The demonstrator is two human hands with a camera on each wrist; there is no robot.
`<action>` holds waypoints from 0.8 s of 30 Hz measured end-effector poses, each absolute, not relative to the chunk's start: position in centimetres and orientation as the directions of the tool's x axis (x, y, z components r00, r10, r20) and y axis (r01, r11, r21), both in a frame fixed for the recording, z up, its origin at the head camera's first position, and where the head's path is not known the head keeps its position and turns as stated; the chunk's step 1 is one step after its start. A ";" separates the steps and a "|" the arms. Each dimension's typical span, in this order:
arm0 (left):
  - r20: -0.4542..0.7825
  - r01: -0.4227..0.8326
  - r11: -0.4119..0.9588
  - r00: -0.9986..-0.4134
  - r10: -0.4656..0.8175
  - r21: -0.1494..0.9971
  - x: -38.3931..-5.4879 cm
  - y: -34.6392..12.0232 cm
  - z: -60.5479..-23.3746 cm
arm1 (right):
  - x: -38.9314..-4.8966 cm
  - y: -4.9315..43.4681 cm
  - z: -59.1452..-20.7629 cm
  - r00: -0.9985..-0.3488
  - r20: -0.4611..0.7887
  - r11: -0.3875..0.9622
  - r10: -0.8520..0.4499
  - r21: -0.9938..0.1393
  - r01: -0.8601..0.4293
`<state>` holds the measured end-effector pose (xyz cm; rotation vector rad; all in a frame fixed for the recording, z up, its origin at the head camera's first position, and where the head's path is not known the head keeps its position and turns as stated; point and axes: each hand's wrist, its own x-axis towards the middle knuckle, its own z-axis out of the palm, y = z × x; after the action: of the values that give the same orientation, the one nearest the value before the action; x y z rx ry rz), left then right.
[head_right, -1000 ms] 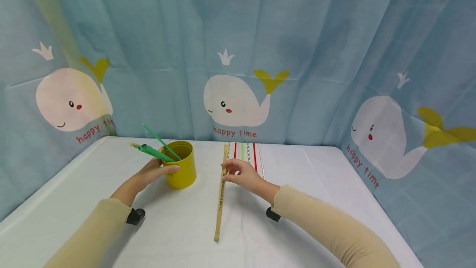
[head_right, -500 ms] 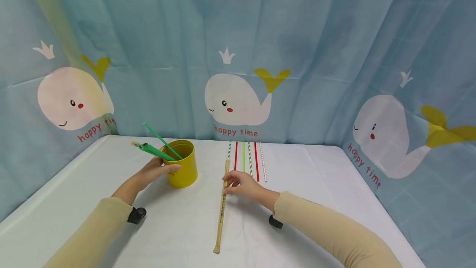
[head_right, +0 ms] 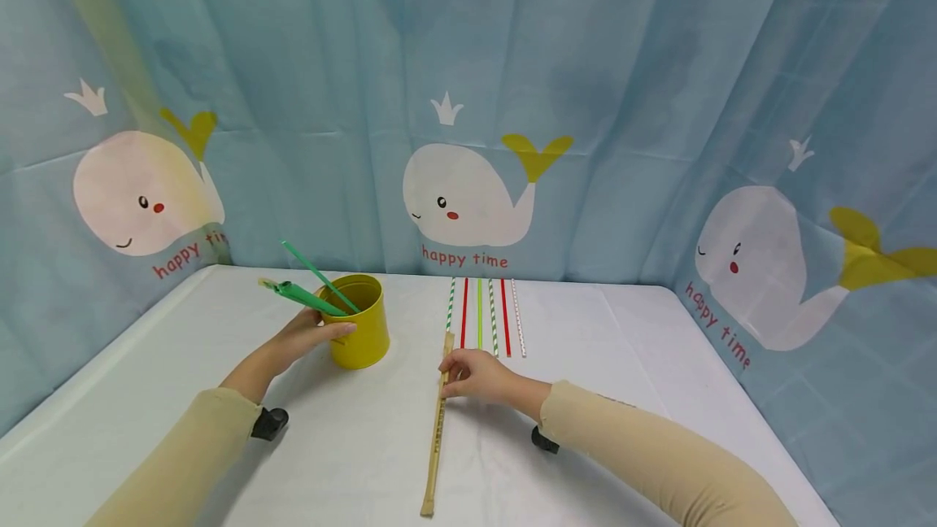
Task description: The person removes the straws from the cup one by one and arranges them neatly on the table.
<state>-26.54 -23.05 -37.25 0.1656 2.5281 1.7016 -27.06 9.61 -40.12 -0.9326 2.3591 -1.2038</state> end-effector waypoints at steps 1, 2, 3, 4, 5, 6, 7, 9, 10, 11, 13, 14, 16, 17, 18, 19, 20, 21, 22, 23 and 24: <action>-0.013 0.040 0.375 -0.990 0.139 0.926 -26.5 -23.1 -37.2 | -27.0 9.5 -40.1 -0.729 0.001 0.429 -0.685 -0.808 -0.404; -0.013 0.039 0.376 -0.990 0.137 0.926 -26.5 -23.0 -37.2 | -27.0 9.5 -40.1 -0.725 0.000 0.431 -0.689 -0.804 -0.409; -0.014 0.039 0.376 -0.991 0.137 0.926 -26.5 -23.0 -37.2 | -26.9 9.4 -40.0 -0.721 -0.004 0.431 -0.693 -0.804 -0.410; -0.013 0.040 0.376 -0.990 0.137 0.926 -26.5 -23.0 -37.2 | -26.9 9.4 -40.0 -0.717 -0.008 0.431 -0.697 -0.804 -0.410; -0.015 0.038 0.377 -0.991 0.135 0.926 -26.5 -23.1 -37.2 | -26.8 9.4 -40.0 -0.714 -0.015 0.433 -0.700 -0.805 -0.407; -0.018 0.034 0.378 -0.991 0.132 0.925 -26.5 -23.1 -37.2 | -26.8 9.3 -40.0 -0.712 -0.021 0.436 -0.702 -0.803 -0.406; -0.020 0.032 0.375 -0.991 0.133 0.926 -26.5 -23.1 -37.2 | -26.8 9.3 -40.0 -0.710 -0.029 0.441 -0.704 -0.801 -0.405; -0.023 0.029 0.373 -0.991 0.133 0.927 -26.5 -23.0 -37.3 | -26.7 9.3 -40.0 -0.705 -0.041 0.447 -0.708 -0.799 -0.402; -0.024 0.027 0.371 -0.991 0.133 0.928 -26.5 -23.0 -37.3 | -26.7 9.3 -40.0 -0.702 -0.043 0.447 -0.711 -0.799 -0.403; -0.025 0.026 0.371 -0.991 0.133 0.928 -26.5 -23.0 -37.3 | -26.7 9.3 -40.0 -0.700 -0.047 0.447 -0.712 -0.799 -0.401; -0.027 0.024 0.371 -0.991 0.131 0.928 -26.5 -23.0 -37.2 | -26.6 9.4 -40.0 -0.691 -0.043 0.441 -0.722 -0.798 -0.411; -0.026 0.024 0.372 -0.991 0.130 0.928 -26.5 -23.0 -37.2 | -26.6 9.4 -40.0 -0.687 -0.043 0.438 -0.725 -0.799 -0.412; -0.025 0.025 0.373 -0.991 0.128 0.927 -26.5 -23.0 -37.2 | -26.6 9.4 -39.9 -0.679 -0.045 0.435 -0.733 -0.798 -0.417; -0.025 0.025 0.375 -0.992 0.127 0.927 -26.5 -23.0 -37.1 | -26.6 9.4 -39.9 -0.674 -0.050 0.436 -0.737 -0.796 -0.419; -0.026 0.023 0.374 -0.992 0.126 0.927 -26.5 -23.0 -37.1 | -26.6 9.4 -39.9 -0.666 -0.054 0.435 -0.744 -0.795 -0.422; -0.026 0.023 0.374 -0.992 0.126 0.927 -26.4 -23.0 -37.1 | -26.6 9.3 -39.9 -0.659 -0.065 0.437 -0.749 -0.796 -0.418; -0.027 0.022 0.374 -0.992 0.125 0.927 -26.4 -23.0 -37.1 | -26.6 9.3 -39.9 -0.648 -0.073 0.436 -0.758 -0.796 -0.420; -0.029 0.019 0.375 -0.992 0.123 0.927 -26.4 -23.0 -37.1 | -26.6 9.4 -39.8 -0.637 -0.079 0.435 -0.767 -0.793 -0.425; -0.030 0.018 0.375 -0.992 0.121 0.927 -26.4 -22.9 -37.0 | -26.6 9.4 -39.8 -0.629 -0.086 0.438 -0.772 -0.790 -0.430; -0.031 0.017 0.374 -0.992 0.121 0.927 -26.3 -22.9 -37.0 | -26.6 9.4 -39.7 -0.624 -0.092 0.442 -0.776 -0.785 -0.434; -0.030 0.017 0.374 -0.992 0.121 0.927 -26.3 -22.9 -37.0 | -26.6 9.5 -39.7 -0.622 -0.099 0.449 -0.777 -0.779 -0.437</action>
<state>-26.30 -22.91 -36.98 0.1278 2.5255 1.7025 -26.61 9.49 -39.67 -1.0194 2.2584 -1.0249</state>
